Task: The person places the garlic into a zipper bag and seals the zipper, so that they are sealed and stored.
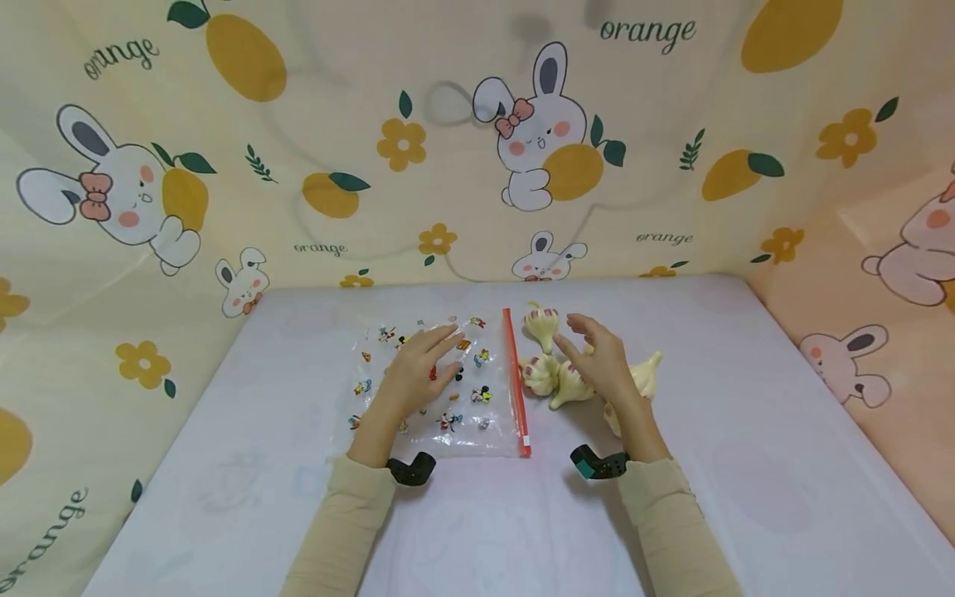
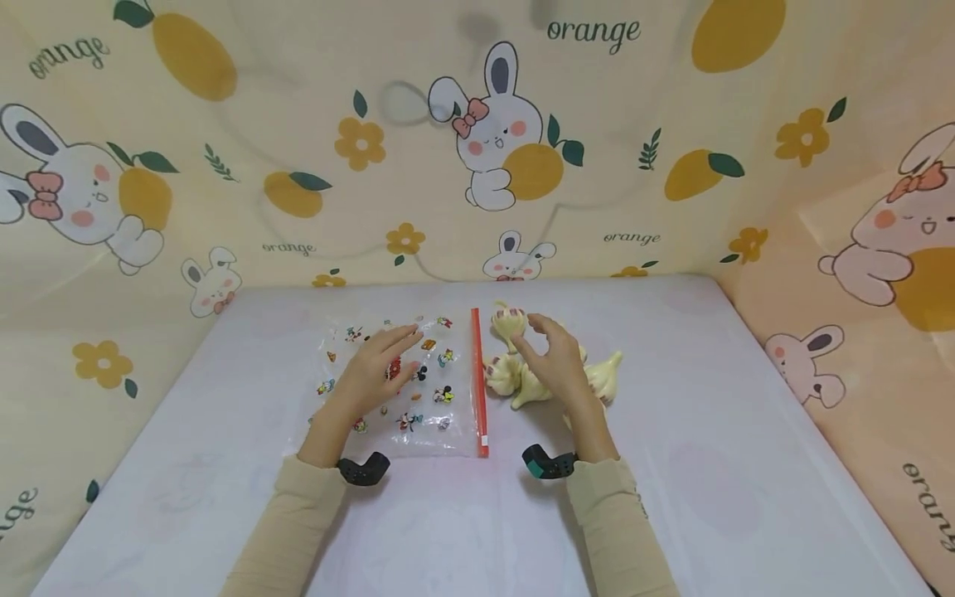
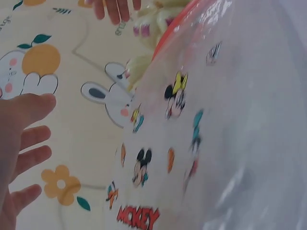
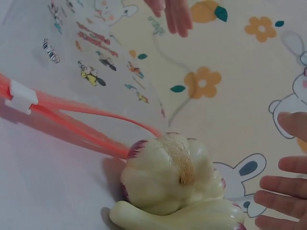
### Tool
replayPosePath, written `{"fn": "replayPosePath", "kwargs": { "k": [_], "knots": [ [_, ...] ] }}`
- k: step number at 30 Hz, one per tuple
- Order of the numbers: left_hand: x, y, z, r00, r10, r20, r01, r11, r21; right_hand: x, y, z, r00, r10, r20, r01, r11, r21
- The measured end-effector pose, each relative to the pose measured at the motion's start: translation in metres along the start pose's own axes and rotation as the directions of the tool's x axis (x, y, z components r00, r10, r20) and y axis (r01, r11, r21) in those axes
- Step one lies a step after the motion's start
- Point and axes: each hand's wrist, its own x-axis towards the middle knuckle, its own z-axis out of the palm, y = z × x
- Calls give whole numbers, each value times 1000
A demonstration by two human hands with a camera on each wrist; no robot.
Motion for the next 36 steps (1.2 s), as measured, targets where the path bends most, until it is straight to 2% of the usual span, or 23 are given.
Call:
{"fn": "replayPosePath", "kwargs": {
  "k": [4,11,19,22,28,31,36],
  "knots": [
    [2,8,7,998,62,11,-62,998,11,0,1,2,1000,13,9,-13,1000,14],
    [4,21,18,987,152,52,-150,988,-42,0,1,2,1000,12,26,-12,1000,6],
    [3,35,28,973,188,133,-181,982,-61,0,1,3,999,19,41,-19,1000,-3],
    [2,41,30,961,193,199,-189,981,-38,0,1,4,999,19,48,-19,1000,5],
    [2,55,32,923,192,333,-186,981,-50,1,1,5,998,26,64,-26,1000,0],
    [2,60,34,908,202,367,-196,979,-55,0,1,6,998,21,66,-21,1000,6],
    [2,64,42,889,244,387,-251,967,-33,1,2,8,999,-6,47,5,1000,24]
  ]
}}
